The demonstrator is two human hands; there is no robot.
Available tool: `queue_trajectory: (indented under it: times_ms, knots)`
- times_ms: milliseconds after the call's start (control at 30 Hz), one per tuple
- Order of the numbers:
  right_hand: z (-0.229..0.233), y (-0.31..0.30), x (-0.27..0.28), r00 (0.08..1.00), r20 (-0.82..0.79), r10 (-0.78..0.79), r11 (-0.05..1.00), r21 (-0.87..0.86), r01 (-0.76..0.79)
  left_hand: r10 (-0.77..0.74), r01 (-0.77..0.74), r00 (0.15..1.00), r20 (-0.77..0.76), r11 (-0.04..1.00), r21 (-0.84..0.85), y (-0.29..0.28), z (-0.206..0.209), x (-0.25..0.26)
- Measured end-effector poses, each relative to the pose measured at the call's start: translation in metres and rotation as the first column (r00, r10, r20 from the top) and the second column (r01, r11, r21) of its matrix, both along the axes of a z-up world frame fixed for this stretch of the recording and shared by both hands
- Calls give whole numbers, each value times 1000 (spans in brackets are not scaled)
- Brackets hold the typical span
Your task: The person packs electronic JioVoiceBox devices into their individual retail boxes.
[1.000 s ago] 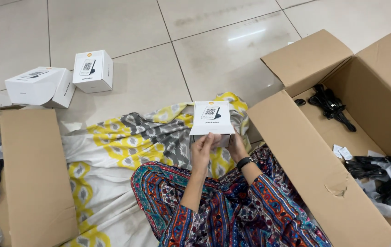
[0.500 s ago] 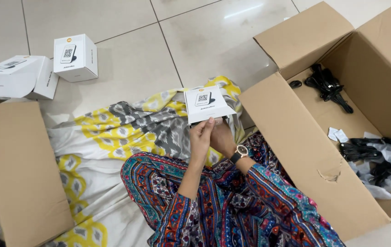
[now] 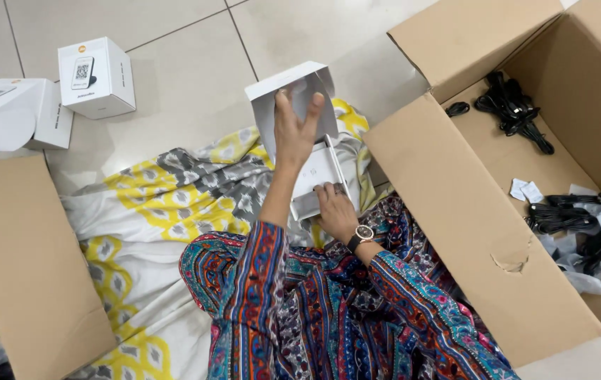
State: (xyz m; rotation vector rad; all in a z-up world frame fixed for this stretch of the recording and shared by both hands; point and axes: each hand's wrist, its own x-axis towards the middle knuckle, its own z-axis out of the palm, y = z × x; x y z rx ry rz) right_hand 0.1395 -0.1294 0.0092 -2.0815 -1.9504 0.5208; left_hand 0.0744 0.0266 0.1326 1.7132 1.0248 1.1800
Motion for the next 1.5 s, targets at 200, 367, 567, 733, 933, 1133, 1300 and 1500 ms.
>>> queue_trajectory:
  times_ms: [200,367,567,733,933,1133,1300,1500]
  knots:
    - [-35,9,1,995,96,-26,999,49,22,-41,136,605,-795,989,53,46,-148,-34]
    - [-26,12,-1,984,174,27,998,-68,-15,-65,173,455,-888,985,17,21,-151,-40]
    - [-32,16,-3,977,214,6,1000,22,-11,-120,257,625,-771,965,58,-9,-115,-34]
    - [-75,17,0,962,274,-23,995,98,-4,-79,247,599,-797,965,90,-8,-118,-37]
    - [-68,17,1,963,269,2,997,78,-24,-88,250,503,-860,967,48,-10,-105,-44]
    - [-19,13,5,989,105,103,989,-120,-90,-56,260,566,-822,959,114,-30,-78,-39]
    - [0,-17,9,939,-62,337,940,70,-333,-220,381,446,-868,924,-38,-55,-150,-46]
    - [89,-56,48,878,-385,286,946,-32,-322,-338,373,361,-869,907,-197,-55,-199,-41]
